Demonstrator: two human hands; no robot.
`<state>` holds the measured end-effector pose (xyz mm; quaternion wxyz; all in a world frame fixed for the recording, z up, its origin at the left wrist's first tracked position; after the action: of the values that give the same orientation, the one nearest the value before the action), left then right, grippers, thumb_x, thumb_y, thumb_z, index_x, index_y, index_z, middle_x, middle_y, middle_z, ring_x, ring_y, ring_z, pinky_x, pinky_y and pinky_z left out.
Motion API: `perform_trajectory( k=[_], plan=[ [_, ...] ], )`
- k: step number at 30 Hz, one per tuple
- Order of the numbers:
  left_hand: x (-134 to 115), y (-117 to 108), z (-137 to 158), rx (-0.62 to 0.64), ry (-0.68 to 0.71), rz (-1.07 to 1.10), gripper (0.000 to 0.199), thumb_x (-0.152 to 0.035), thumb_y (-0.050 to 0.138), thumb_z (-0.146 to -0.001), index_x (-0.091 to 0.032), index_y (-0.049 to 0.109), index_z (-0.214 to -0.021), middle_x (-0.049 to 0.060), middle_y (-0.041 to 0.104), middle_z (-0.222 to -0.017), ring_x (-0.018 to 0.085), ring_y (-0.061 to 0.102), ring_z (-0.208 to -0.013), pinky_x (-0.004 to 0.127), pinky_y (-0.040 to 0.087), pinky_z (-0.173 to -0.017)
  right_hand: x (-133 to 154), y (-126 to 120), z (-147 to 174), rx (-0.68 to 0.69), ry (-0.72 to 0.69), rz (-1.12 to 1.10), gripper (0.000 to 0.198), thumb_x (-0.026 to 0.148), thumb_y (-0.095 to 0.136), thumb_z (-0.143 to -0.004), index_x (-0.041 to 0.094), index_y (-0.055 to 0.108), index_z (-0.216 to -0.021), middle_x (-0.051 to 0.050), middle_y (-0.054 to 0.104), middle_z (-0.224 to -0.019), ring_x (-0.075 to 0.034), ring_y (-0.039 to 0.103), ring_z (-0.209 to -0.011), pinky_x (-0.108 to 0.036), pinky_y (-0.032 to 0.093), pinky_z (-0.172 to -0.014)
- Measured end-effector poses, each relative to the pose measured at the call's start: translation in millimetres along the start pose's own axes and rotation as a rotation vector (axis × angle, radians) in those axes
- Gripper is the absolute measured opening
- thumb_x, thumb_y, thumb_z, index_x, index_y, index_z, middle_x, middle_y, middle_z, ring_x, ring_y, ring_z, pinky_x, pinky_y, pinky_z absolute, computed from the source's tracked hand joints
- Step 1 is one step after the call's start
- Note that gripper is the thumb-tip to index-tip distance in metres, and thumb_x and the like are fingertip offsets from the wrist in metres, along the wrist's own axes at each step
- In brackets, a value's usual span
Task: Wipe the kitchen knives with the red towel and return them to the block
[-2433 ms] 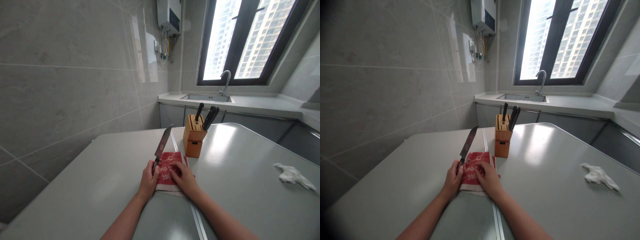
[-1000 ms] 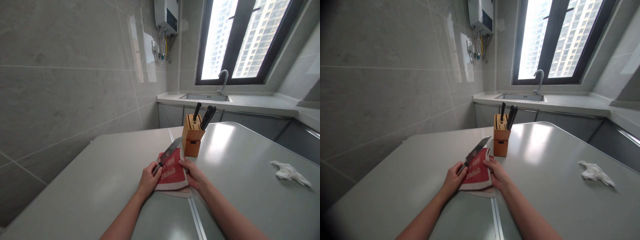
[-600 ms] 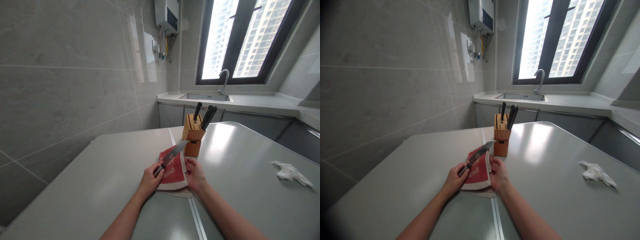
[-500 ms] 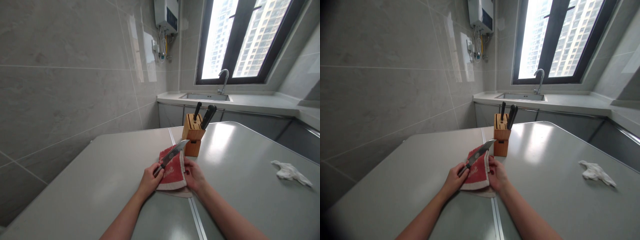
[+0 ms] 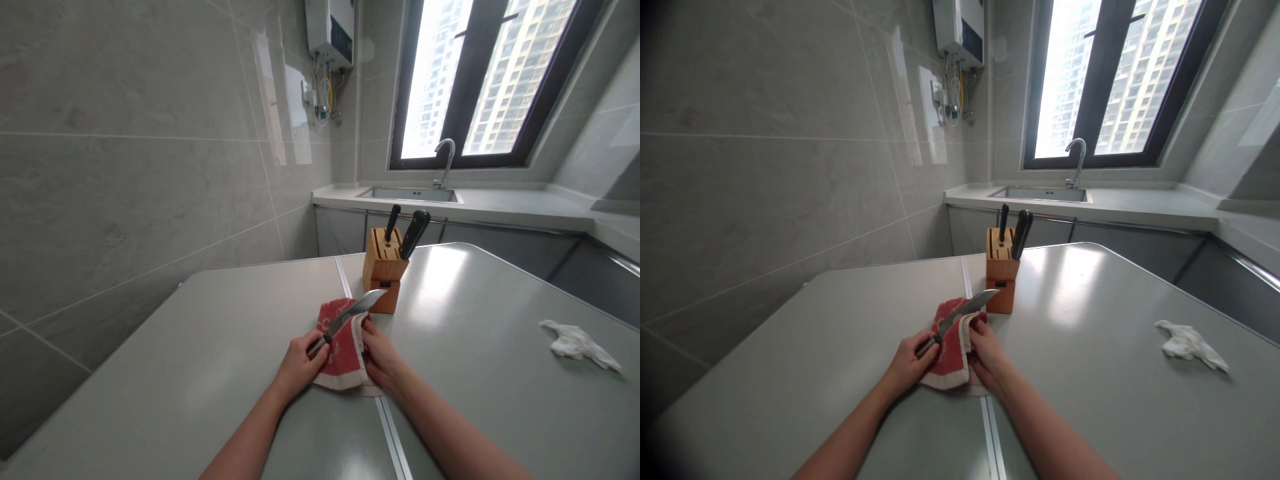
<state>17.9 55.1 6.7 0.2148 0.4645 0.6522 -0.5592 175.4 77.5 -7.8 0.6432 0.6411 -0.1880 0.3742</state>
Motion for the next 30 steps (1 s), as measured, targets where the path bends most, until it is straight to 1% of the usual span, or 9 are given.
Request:
perform_trajectory(
  k=[2,4,6,8,14,18,21,24,30],
  plan=[
    [-1.0,0.1,-0.2,0.008,0.003,-0.003,0.026,-0.036,0.047,-0.083,-0.014,0.062,-0.079,0.0,0.057,-0.066,0.013,0.049,-0.059,0.021,0.037,-0.057,-2.1,-0.1,-0.6,0.007,-0.016,0.056,0.026,0.032,0.076,-0.062,0.018,0.061,-0.078,0.003,0.062,-0.059,-0.01,0.054,-0.049,-0.023,0.043,-0.051],
    [-1.6,0.5,-0.5,0.025,0.002,-0.001,0.027,-0.036,0.047,-0.083,-0.014,0.063,-0.08,0.001,0.059,-0.067,0.014,0.05,-0.061,0.021,0.039,-0.058,-3.8,1.3,-0.7,0.055,-0.021,0.116,0.029,0.039,0.073,-0.065,0.017,0.063,-0.081,-0.001,0.066,-0.068,-0.015,0.061,-0.061,-0.026,0.047,-0.059],
    [-1.8,0.8,-0.6,0.043,-0.005,0.007,0.027,-0.036,0.048,-0.082,-0.014,0.064,-0.081,0.001,0.06,-0.069,0.014,0.051,-0.062,0.022,0.04,-0.06,-5.2,2.7,-0.5,0.101,-0.012,0.172,0.033,0.044,0.071,-0.067,0.016,0.063,-0.083,-0.004,0.068,-0.074,-0.019,0.063,-0.069,-0.029,0.048,-0.065],
    [-1.8,0.7,-0.5,0.047,-0.005,0.009,0.026,-0.035,0.048,-0.082,-0.014,0.064,-0.081,0.001,0.06,-0.069,0.014,0.051,-0.062,0.022,0.04,-0.06,-6.3,2.9,-0.4,0.114,-0.005,0.205,0.033,0.043,0.071,-0.067,0.015,0.064,-0.083,-0.006,0.069,-0.075,-0.02,0.064,-0.073,-0.031,0.049,-0.067],
    [-2.5,0.7,-0.1,0.078,0.028,0.014,0.025,-0.036,0.054,-0.08,-0.014,0.067,-0.081,0.002,0.064,-0.072,0.015,0.054,-0.065,0.021,0.04,-0.061,-5.9,2.2,0.5,0.09,-0.041,0.215,0.025,0.031,0.074,-0.065,0.015,0.065,-0.083,-0.005,0.07,-0.077,-0.019,0.064,-0.071,-0.029,0.049,-0.066],
    [-4.2,1.1,0.0,0.103,0.033,0.029,0.024,-0.035,0.055,-0.08,-0.013,0.065,-0.078,0.002,0.063,-0.07,0.014,0.053,-0.064,0.02,0.04,-0.058,-5.2,2.7,1.7,0.115,-0.065,0.272,0.026,0.028,0.076,-0.062,0.014,0.066,-0.082,-0.005,0.07,-0.078,-0.019,0.064,-0.072,-0.032,0.05,-0.07],
    [-4.4,1.9,0.3,0.114,0.045,0.036,0.022,-0.033,0.055,-0.08,-0.013,0.064,-0.079,0.002,0.063,-0.072,0.014,0.053,-0.064,0.02,0.04,-0.059,-5.8,0.1,1.1,0.104,-0.117,0.321,0.03,0.027,0.077,-0.06,0.014,0.067,-0.085,-0.007,0.07,-0.085,-0.021,0.064,-0.077,-0.034,0.049,-0.075],
    [-2.9,2.6,0.7,0.106,0.05,0.032,0.021,-0.032,0.054,-0.08,-0.013,0.063,-0.079,0.003,0.064,-0.073,0.014,0.054,-0.063,0.02,0.04,-0.059,-8.0,-4.0,-0.3,0.069,-0.122,0.344,0.033,0.029,0.076,-0.061,0.015,0.067,-0.089,-0.008,0.07,-0.089,-0.021,0.064,-0.078,-0.036,0.049,-0.076],
    [-2.4,2.0,0.5,0.096,0.053,0.035,0.022,-0.032,0.055,-0.08,-0.012,0.066,-0.081,0.004,0.066,-0.075,0.015,0.056,-0.065,0.021,0.041,-0.059,-8.7,-5.6,-1.0,0.06,-0.107,0.367,0.027,0.029,0.074,-0.065,0.016,0.066,-0.087,-0.006,0.07,-0.082,-0.018,0.063,-0.071,-0.032,0.049,-0.069]
  ],
)
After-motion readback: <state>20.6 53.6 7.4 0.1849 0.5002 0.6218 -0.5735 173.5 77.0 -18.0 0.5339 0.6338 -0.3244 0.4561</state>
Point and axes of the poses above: each hand's wrist, its own z-axis away from the middle knuckle, its own y-axis out of the palm, x = y × z, the point moved 3 cm from there along -z, towards the middle knuckle
